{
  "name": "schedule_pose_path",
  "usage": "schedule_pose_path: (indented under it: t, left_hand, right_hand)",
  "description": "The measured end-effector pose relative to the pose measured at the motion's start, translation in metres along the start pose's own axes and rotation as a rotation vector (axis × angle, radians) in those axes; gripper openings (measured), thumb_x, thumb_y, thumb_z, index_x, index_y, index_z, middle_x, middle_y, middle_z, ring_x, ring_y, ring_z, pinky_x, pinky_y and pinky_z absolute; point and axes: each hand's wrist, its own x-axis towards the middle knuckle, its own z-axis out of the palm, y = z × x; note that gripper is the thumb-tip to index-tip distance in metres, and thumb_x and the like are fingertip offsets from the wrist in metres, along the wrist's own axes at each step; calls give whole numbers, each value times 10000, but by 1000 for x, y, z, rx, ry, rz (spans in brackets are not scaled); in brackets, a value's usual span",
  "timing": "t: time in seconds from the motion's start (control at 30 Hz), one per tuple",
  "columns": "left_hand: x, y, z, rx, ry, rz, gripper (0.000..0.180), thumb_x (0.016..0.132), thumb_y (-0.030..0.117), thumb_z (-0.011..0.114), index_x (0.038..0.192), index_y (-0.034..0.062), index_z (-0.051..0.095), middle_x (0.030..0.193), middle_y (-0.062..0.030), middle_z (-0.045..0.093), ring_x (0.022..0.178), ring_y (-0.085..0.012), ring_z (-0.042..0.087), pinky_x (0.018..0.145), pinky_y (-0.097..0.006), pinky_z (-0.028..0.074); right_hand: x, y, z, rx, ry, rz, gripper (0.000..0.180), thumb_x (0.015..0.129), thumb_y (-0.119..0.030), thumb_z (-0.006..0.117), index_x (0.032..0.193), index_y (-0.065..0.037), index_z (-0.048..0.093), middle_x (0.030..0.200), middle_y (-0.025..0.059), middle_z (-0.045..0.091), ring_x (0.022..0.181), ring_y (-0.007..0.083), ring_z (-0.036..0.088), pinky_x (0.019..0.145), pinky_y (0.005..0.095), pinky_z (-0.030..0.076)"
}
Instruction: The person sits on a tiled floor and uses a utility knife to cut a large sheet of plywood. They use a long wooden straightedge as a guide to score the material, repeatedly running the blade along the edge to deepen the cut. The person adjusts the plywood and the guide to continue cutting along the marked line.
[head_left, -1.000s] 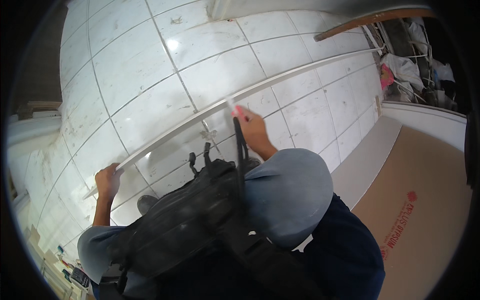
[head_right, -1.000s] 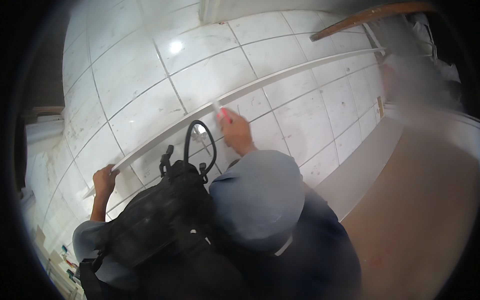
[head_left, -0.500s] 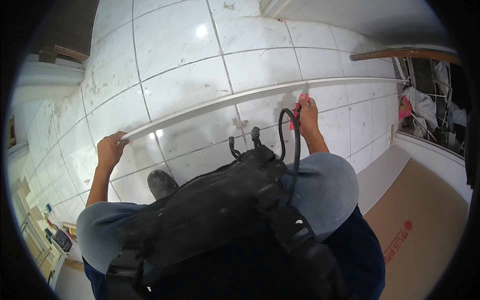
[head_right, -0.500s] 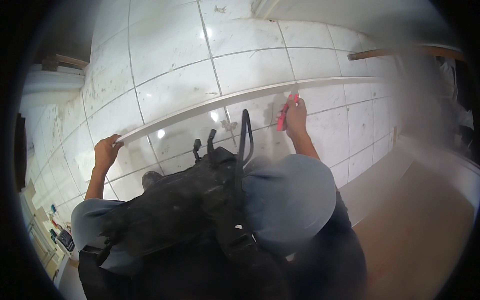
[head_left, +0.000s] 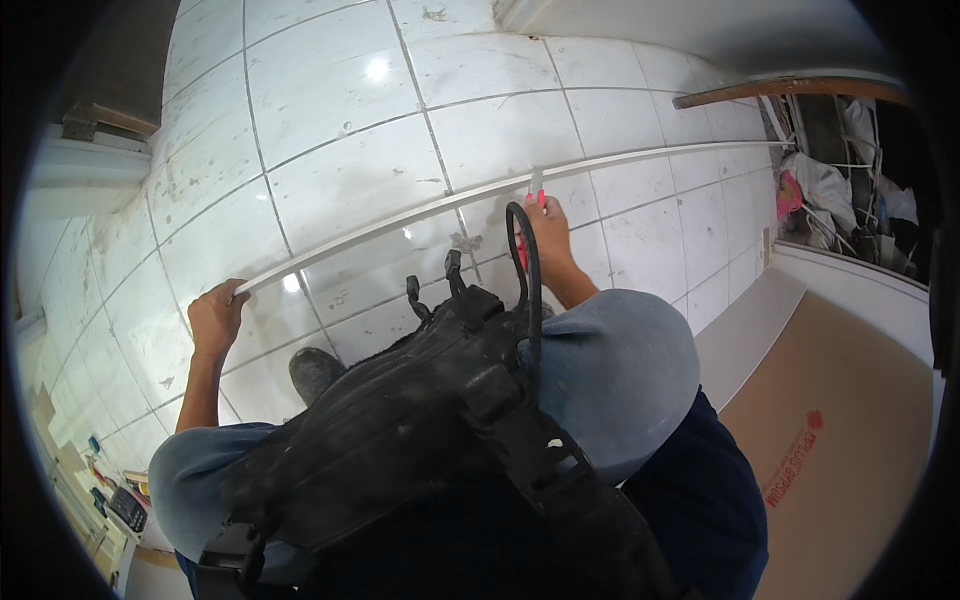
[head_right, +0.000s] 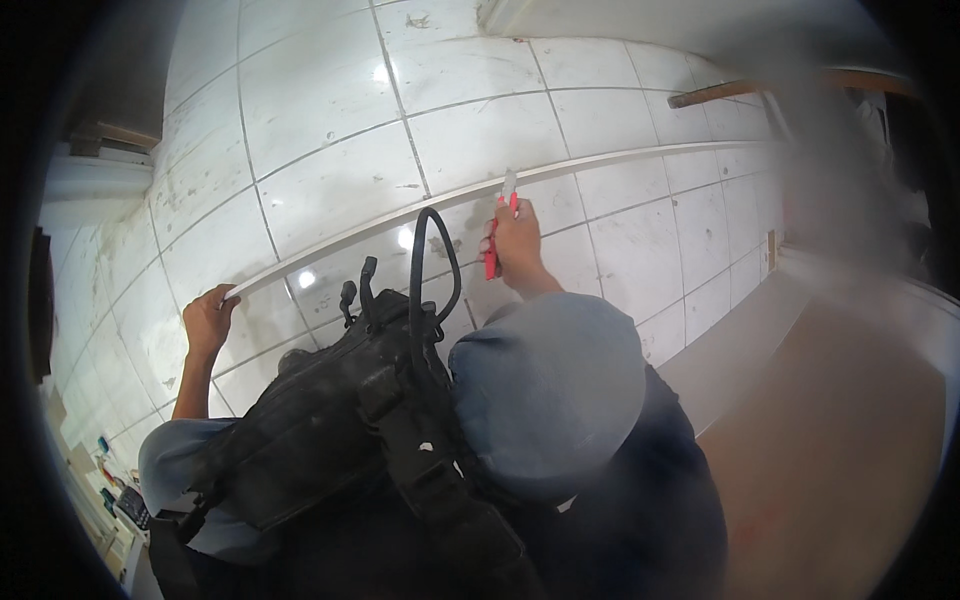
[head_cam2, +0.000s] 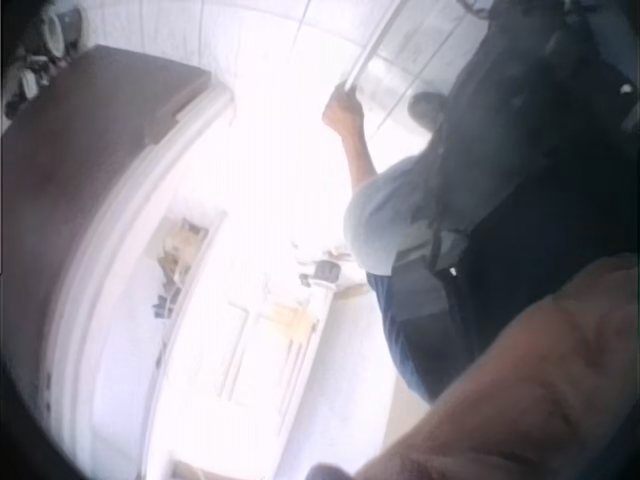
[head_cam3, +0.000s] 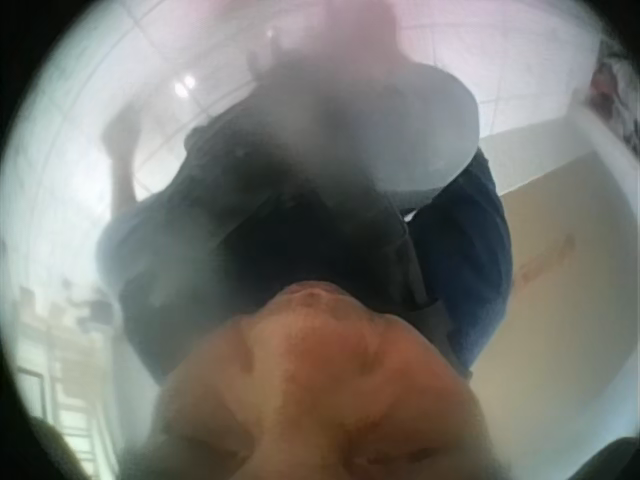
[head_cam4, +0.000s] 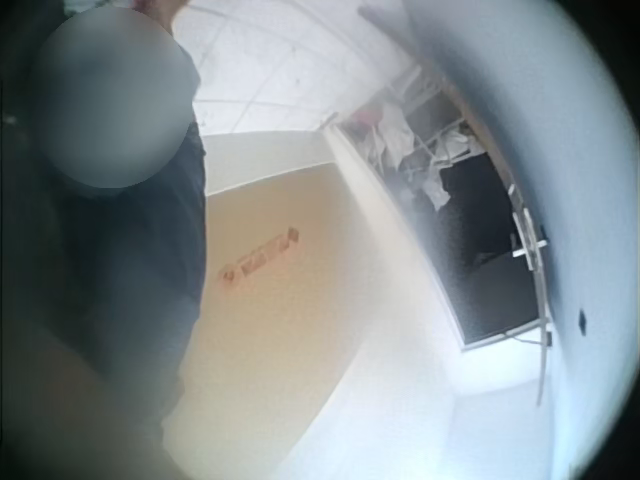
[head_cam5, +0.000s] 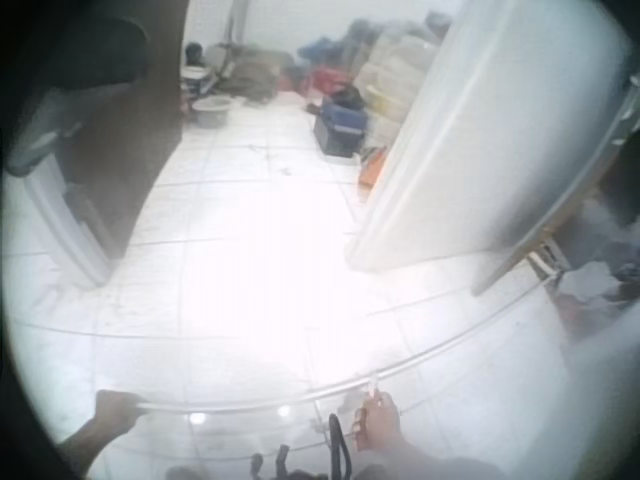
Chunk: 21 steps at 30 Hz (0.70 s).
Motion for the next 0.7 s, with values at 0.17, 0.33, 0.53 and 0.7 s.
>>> schedule_pose_path:
  t: [0.17,0.33,0.53,0.7]
  left_hand:
    - [7,6,-2,7,12,25,203,872,245,698,1038,135,738,881,-108,730,762,-319,690,666,-415,528]
    - [10,7,5,-6,32,31,204,869,242,700,1044,144,737,868,-107,726,752,-321,687,657,-419,524]
    - [18,19,5,-3,37,47,207,865,234,704,1051,147,734,859,-111,724,739,-321,689,653,-411,525]
    - [18,24,6,36,34,71,193,864,214,710,1041,139,732,854,-121,722,722,-322,690,645,-399,525]
  right_hand:
    - [-14,28,20,-32,-258,34,196,1030,-232,487,1151,-79,470,709,54,549,491,156,553,438,333,501]
    - [-8,16,10,-60,-156,-198,189,1026,-237,511,1095,-62,495,710,64,567,486,166,556,444,344,513]
    - [26,-12,-25,103,43,-67,169,991,-187,531,1044,-39,469,701,82,554,481,188,538,451,366,509]
    - [4,-11,-4,82,27,19,164,1011,-208,509,1028,-57,448,692,72,533,475,177,517,434,362,486]
